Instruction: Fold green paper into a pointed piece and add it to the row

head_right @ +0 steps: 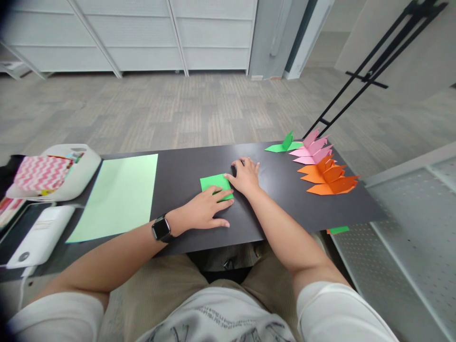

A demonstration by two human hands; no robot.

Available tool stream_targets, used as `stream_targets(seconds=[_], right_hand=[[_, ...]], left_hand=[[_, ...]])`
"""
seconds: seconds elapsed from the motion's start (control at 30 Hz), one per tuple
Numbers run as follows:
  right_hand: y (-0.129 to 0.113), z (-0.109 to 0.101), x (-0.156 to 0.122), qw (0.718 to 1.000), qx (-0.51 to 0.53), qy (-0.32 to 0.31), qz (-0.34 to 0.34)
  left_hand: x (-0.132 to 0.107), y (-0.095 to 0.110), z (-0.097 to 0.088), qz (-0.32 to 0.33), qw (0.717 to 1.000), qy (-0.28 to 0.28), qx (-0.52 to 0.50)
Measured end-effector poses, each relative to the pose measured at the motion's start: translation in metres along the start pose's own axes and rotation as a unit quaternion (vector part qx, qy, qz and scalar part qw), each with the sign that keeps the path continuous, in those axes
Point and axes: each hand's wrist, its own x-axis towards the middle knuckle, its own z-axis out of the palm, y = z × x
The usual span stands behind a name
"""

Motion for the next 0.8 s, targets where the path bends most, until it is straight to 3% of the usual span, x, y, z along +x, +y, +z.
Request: stream_targets(seconds=[0.33, 0.47, 0.8], right_hand=[[0.004, -0.01, -0.002, 0.998, 0.049, 0.002, -0.041], [0.01, -0.019, -0.007, 0.996, 0.073, 0.004, -0.058], [0.012, -0.026, -0.015, 0.989, 0.088, -0.061, -0.105]], left_hand=[[0.0, 0.006, 0.0, -0.012, 1.0, 0.0, 0.001], [-0.001, 0.005, -0.004, 0.019, 1.0, -0.007, 0.001], [-0.003, 0.0, -0.012, 0.058, 0.998, -0.015, -0.036]])
